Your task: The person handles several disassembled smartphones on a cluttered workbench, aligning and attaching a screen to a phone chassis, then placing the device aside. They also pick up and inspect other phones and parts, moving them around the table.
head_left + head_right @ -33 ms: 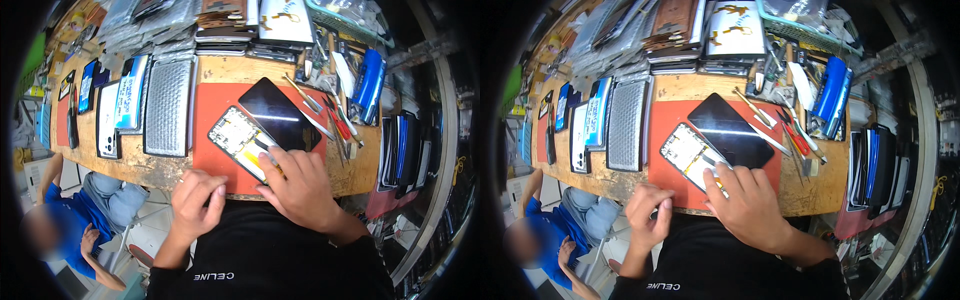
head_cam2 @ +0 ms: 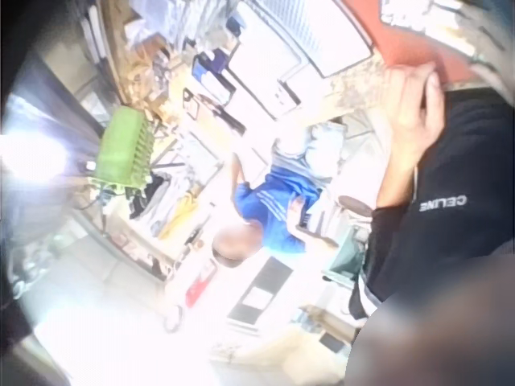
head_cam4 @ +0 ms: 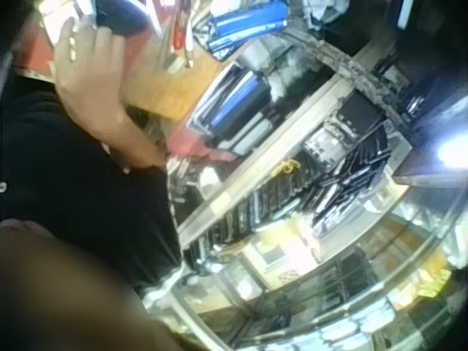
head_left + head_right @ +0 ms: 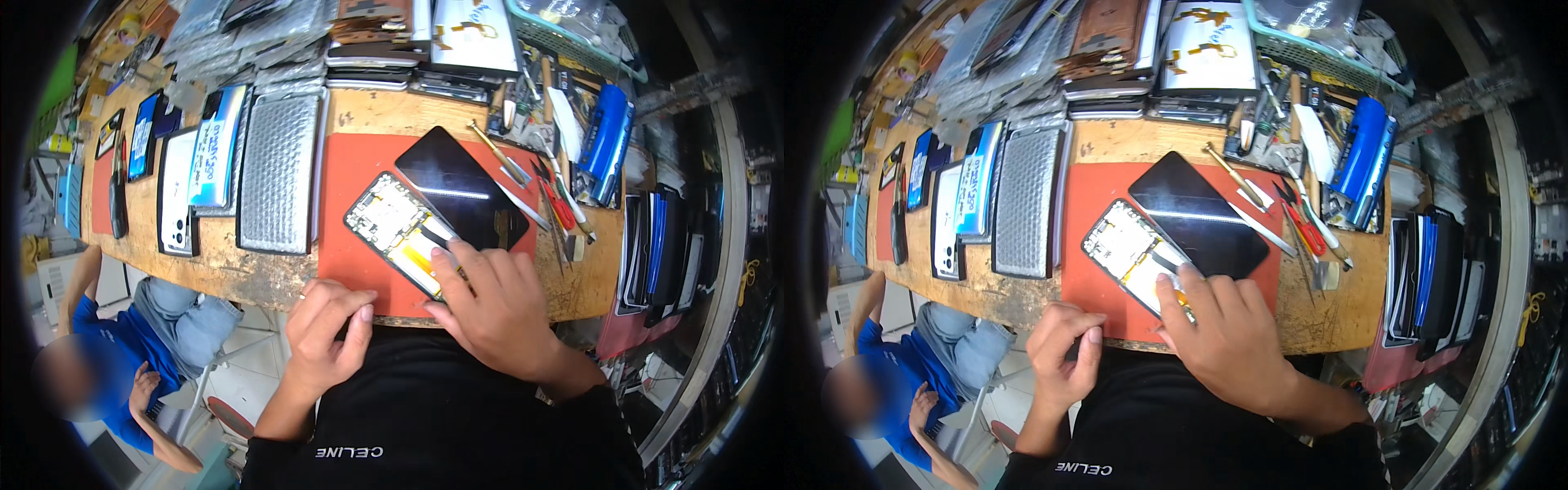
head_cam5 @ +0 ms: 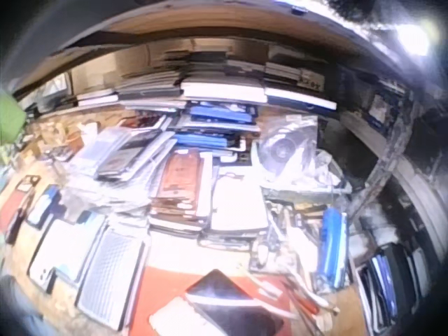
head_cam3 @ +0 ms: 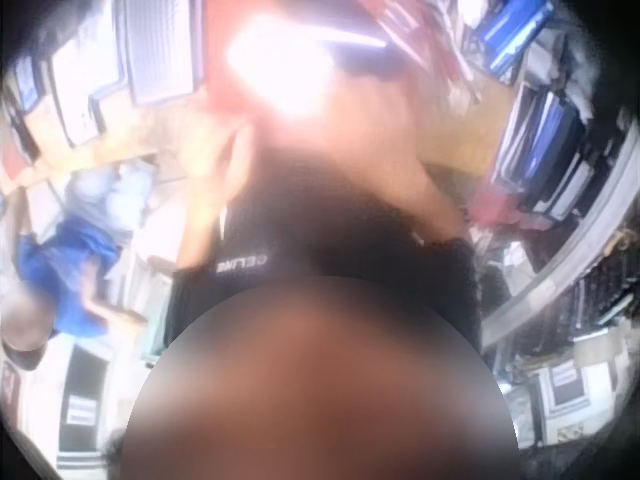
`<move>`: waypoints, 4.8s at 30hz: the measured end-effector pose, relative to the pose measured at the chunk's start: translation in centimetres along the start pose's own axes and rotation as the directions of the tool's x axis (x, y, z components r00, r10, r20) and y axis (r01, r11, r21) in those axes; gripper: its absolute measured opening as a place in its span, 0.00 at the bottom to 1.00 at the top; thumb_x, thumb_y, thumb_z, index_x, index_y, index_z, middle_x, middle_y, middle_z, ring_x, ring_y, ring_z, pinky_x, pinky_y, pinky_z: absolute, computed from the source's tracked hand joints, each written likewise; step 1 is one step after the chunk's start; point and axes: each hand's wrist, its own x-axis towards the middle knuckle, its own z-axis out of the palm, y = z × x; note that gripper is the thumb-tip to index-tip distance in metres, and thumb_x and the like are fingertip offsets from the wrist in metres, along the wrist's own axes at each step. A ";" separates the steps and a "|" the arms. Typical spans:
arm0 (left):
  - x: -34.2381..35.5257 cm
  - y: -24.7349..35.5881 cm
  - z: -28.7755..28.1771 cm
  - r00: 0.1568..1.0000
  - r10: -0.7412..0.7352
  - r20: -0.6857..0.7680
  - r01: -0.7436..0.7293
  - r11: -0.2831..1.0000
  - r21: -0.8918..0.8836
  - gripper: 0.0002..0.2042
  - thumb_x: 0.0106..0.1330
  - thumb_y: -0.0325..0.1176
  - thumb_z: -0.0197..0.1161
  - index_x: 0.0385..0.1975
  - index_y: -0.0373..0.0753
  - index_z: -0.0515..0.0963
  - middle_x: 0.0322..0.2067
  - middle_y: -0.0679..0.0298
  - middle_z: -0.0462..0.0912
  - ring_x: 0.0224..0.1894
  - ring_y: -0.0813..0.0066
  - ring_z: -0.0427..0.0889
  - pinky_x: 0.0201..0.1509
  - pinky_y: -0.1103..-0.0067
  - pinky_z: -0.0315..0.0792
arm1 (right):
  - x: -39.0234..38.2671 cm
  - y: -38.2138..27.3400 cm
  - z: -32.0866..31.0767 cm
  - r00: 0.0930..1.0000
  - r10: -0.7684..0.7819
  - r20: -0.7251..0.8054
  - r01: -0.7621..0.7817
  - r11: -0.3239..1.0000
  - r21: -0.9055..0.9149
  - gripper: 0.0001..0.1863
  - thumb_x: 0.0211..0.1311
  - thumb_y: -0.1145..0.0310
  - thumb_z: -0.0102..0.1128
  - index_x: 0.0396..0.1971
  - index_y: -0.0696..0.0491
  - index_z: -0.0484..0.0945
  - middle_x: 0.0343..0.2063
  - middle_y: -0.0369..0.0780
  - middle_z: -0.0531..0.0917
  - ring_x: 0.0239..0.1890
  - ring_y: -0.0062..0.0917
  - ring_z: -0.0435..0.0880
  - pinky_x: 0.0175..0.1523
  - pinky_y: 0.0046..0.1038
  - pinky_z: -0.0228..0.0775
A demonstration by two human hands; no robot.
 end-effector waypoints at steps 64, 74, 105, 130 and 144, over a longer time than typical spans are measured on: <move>3.5 -0.7 4.5 0.846 -0.413 0.337 0.456 0.233 -0.859 0.43 0.76 0.18 0.59 0.83 0.34 0.39 0.69 0.47 0.72 0.57 0.69 0.83 0.51 0.75 0.86 | 4.5 4.6 1.6 0.970 -0.240 -0.030 0.219 0.819 0.531 0.34 0.50 0.68 0.73 0.60 0.66 0.79 0.22 0.34 0.82 0.20 0.29 0.81 0.30 0.30 0.71; 3.7 -0.5 4.4 0.839 -0.430 0.335 0.469 0.255 -0.846 0.42 0.75 0.18 0.59 0.83 0.34 0.39 0.67 0.47 0.73 0.53 0.69 0.85 0.50 0.75 0.87 | 4.2 4.6 1.5 0.969 -0.248 -0.005 0.214 0.825 0.523 0.36 0.51 0.68 0.74 0.61 0.67 0.77 0.21 0.36 0.84 0.18 0.30 0.83 0.27 0.30 0.73; 3.2 -0.7 4.8 0.848 -0.435 0.303 0.454 0.301 -0.838 0.42 0.75 0.20 0.63 0.83 0.33 0.44 0.68 0.48 0.73 0.63 0.67 0.81 0.64 0.74 0.78 | 3.6 3.6 2.2 0.980 -0.170 -0.100 0.197 0.852 0.485 0.31 0.55 0.64 0.73 0.57 0.68 0.80 0.18 0.37 0.83 0.16 0.29 0.82 0.27 0.32 0.74; 3.0 -0.9 5.0 0.848 -0.437 0.301 0.454 0.303 -0.838 0.46 0.73 0.25 0.69 0.83 0.33 0.44 0.70 0.50 0.72 0.66 0.68 0.78 0.69 0.74 0.72 | 2.5 1.1 2.5 0.987 -0.068 -0.147 0.121 0.914 0.387 0.33 0.59 0.62 0.67 0.55 0.76 0.78 0.16 0.39 0.82 0.17 0.29 0.83 0.30 0.34 0.74; 2.6 -1.3 4.5 0.832 -0.455 0.318 0.501 0.367 -0.784 0.49 0.71 0.31 0.74 0.82 0.31 0.44 0.67 0.50 0.76 0.62 0.71 0.81 0.63 0.76 0.76 | 2.4 0.8 3.2 0.983 -0.058 -0.176 0.124 0.911 0.393 0.32 0.56 0.67 0.61 0.54 0.79 0.77 0.15 0.44 0.83 0.15 0.31 0.83 0.30 0.35 0.75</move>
